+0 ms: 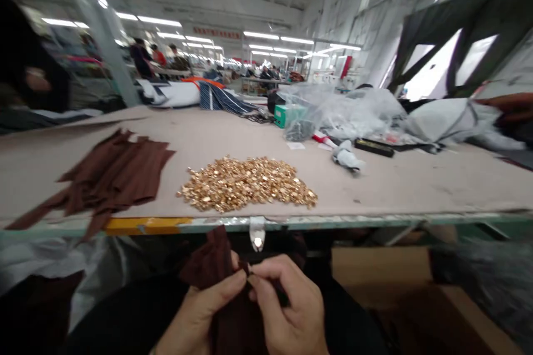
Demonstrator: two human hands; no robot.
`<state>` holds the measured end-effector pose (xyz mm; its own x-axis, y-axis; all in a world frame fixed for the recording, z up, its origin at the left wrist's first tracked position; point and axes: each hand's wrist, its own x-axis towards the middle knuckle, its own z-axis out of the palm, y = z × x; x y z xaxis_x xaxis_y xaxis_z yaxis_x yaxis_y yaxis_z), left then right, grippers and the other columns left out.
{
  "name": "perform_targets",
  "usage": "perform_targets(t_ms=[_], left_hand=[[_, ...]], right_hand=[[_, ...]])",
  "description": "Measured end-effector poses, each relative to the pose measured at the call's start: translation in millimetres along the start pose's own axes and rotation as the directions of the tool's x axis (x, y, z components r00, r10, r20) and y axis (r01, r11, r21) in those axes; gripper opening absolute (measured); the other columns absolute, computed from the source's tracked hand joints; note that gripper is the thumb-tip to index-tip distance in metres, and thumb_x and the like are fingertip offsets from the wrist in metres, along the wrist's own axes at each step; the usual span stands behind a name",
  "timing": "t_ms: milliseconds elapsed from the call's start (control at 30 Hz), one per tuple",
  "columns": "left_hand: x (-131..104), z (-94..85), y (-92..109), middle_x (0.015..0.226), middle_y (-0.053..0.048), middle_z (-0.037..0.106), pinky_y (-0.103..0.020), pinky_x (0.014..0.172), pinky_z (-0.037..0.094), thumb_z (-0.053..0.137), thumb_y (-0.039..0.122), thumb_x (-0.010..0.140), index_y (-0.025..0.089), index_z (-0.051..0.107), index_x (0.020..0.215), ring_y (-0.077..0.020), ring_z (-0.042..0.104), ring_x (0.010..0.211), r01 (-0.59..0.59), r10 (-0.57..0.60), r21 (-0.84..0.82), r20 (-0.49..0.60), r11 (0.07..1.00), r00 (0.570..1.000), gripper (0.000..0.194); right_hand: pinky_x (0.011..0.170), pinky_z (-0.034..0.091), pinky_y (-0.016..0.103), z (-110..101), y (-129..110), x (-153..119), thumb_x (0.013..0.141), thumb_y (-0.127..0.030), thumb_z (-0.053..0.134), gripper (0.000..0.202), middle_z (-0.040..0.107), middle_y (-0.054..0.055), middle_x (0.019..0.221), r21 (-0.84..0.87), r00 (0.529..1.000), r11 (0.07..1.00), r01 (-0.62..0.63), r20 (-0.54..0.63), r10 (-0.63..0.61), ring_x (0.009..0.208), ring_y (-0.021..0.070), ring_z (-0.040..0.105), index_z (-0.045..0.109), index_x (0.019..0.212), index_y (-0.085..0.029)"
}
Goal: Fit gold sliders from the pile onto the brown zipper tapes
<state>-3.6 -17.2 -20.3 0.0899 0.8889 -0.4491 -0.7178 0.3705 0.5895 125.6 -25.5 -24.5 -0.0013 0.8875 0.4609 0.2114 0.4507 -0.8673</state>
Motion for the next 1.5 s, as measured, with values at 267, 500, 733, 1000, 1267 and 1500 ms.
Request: perform_targets(t_ms=[267, 500, 733, 1000, 1267, 1500], left_hand=[[0, 1.9, 6, 0.064, 0.003, 0.069, -0.024, 0.06, 0.053, 0.084, 0.013, 0.054, 0.018, 0.066, 0.074, -0.0132, 0.064, 0.059, 0.015, -0.012, 0.044, -0.077, 0.999, 0.997, 0.028], [4, 12.4, 15, 0.063, 0.002, 0.068, -0.024, 0.054, 0.053, 0.083, 0.014, 0.055, 0.017, 0.065, 0.076, -0.0137, 0.064, 0.055, 0.0, 0.011, 0.097, -0.119, 0.995, 0.993, 0.028], [15, 16.7, 20, 0.06, 0.003, 0.065, -0.022, 0.053, 0.052, 0.082, 0.015, 0.056, 0.016, 0.063, 0.07, -0.0122, 0.061, 0.054, -0.053, 0.07, 0.247, -0.062, 0.968, 0.996, 0.024], [18, 14.2, 23, 0.059, 0.004, 0.064, -0.024, 0.051, 0.052, 0.08, 0.015, 0.059, 0.017, 0.06, 0.069, -0.013, 0.062, 0.052, -0.069, 0.078, 0.322, -0.013, 0.944, 0.997, 0.022], [20, 18.8, 23, 0.058, 0.002, 0.065, -0.031, 0.044, 0.053, 0.076, 0.013, 0.062, 0.018, 0.057, 0.071, -0.0166, 0.062, 0.041, -0.014, 0.01, 0.299, 0.015, 0.954, 1.0, 0.022], [19, 23.0, 23, 0.053, -0.002, 0.068, -0.032, 0.038, 0.052, 0.072, 0.013, 0.066, 0.016, 0.056, 0.072, -0.0211, 0.063, 0.038, 0.022, -0.056, 0.273, 0.118, 0.962, 0.991, 0.017]], right_hand=[[0.061, 0.048, 0.026, 3, 0, 7, 0.079, -0.016, 0.069, 0.009, 0.062, 0.002, 0.074, -0.012, 0.997, 0.997, -0.08, 0.015, 0.08, 0.07, 0.0153, 0.06, 0.065, 0.07, -0.019], [0.032, 0.034, 0.015, 0, -1, 12, 0.082, -0.03, 0.065, 0.017, 0.065, -0.001, 0.068, 0.516, 0.884, 0.731, -0.447, 0.13, 0.449, 0.032, 0.0031, 0.046, 0.06, 0.073, -0.016], [0.029, 0.042, 0.015, -2, 6, 32, 0.068, -0.023, 0.072, 0.028, 0.058, -0.006, 0.052, 0.719, 0.718, 0.346, -0.603, 0.3, 0.628, 0.028, 0.0026, 0.041, 0.046, 0.061, -0.017], [0.028, 0.045, 0.017, 4, 14, 31, 0.069, -0.018, 0.068, 0.024, 0.057, -0.007, 0.05, 0.728, 0.704, 0.306, -0.614, 0.329, 0.63, 0.027, 0.0029, 0.04, 0.045, 0.062, -0.017], [0.029, 0.048, 0.018, 4, 14, 35, 0.069, -0.018, 0.067, 0.023, 0.057, -0.006, 0.05, 0.735, 0.703, 0.284, -0.616, 0.35, 0.619, 0.027, 0.0023, 0.04, 0.045, 0.063, -0.017], [0.03, 0.049, 0.018, 5, 16, 35, 0.07, -0.018, 0.066, 0.022, 0.059, -0.005, 0.052, 0.738, 0.71, 0.277, -0.615, 0.366, 0.602, 0.028, 0.0023, 0.041, 0.045, 0.063, -0.017]])
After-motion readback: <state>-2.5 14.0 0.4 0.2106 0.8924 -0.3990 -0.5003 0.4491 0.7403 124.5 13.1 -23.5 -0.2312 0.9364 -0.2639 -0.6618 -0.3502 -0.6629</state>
